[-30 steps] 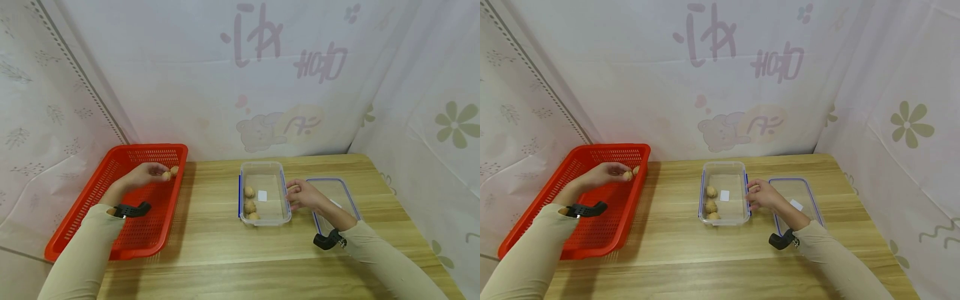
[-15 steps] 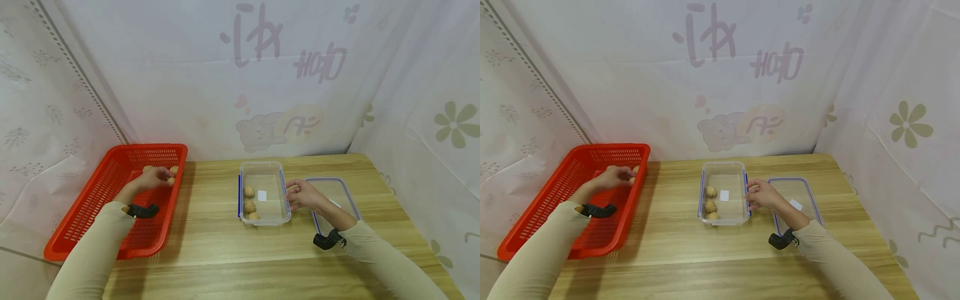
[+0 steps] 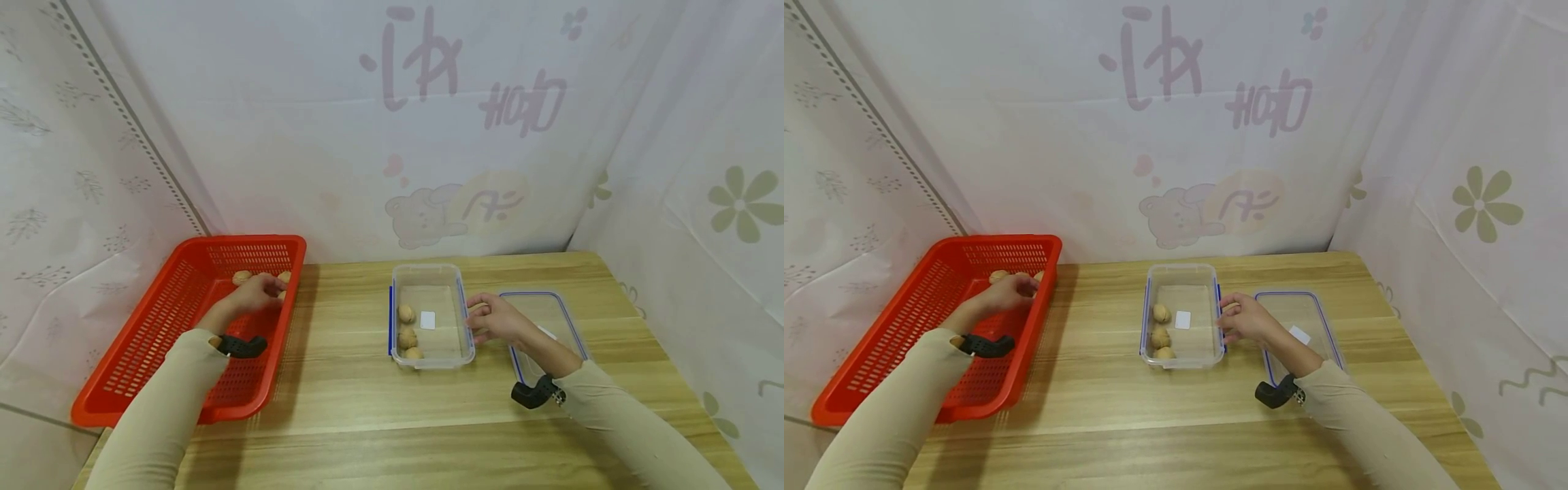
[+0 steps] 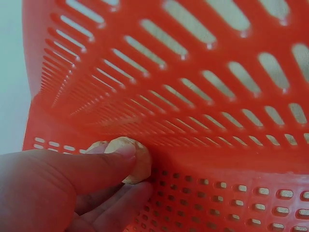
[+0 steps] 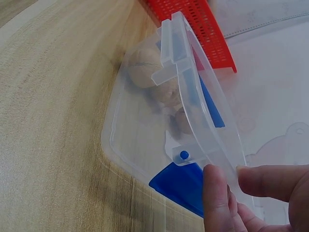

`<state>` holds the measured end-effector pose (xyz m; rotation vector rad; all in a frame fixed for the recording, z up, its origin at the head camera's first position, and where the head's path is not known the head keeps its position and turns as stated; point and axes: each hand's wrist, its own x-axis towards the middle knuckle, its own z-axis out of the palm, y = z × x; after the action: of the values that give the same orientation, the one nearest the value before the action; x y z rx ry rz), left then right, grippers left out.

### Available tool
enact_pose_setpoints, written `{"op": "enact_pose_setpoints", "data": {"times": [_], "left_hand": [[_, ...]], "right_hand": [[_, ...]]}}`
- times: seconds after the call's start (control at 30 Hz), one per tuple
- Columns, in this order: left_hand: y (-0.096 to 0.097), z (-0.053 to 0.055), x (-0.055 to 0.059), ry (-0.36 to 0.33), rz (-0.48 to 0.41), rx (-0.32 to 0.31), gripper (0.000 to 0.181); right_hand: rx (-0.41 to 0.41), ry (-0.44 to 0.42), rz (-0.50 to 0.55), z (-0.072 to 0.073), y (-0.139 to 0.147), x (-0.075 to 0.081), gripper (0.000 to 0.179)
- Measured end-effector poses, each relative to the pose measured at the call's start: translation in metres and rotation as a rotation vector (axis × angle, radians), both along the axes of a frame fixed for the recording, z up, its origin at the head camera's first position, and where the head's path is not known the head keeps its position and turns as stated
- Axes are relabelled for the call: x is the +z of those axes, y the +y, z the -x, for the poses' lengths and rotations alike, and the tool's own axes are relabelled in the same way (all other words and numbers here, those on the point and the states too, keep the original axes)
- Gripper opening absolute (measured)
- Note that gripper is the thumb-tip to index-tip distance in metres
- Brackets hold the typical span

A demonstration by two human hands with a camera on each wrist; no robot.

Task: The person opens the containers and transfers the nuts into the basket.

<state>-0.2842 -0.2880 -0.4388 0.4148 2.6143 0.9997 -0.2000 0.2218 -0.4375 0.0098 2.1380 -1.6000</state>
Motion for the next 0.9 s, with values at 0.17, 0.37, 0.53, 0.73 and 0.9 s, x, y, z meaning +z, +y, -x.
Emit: {"op": "enact_pose_setpoints", "data": {"times": [0.17, 0.37, 0.53, 0.73, 0.9], "left_hand": [[0.002, -0.004, 0.003, -0.019, -0.018, 0.022, 0.030], [0.000, -0.009, 0.007, -0.035, -0.041, 0.057, 0.035], [-0.003, -0.009, 0.010, -0.050, -0.062, 0.059, 0.036], [-0.008, -0.011, 0.021, -0.053, -0.020, 0.110, 0.037], [-0.013, -0.014, 0.038, -0.037, -0.034, 0.117, 0.043]], "right_hand": [[-0.008, -0.006, -0.006, 0.001, 0.000, -0.002, 0.041], [-0.012, -0.012, -0.004, 0.002, 0.001, -0.002, 0.041], [-0.012, -0.009, -0.001, 0.003, 0.001, -0.003, 0.042], [-0.015, -0.013, 0.008, 0.003, 0.001, -0.003, 0.042], [-0.019, -0.019, 0.017, 0.002, 0.000, -0.003, 0.042]]}}
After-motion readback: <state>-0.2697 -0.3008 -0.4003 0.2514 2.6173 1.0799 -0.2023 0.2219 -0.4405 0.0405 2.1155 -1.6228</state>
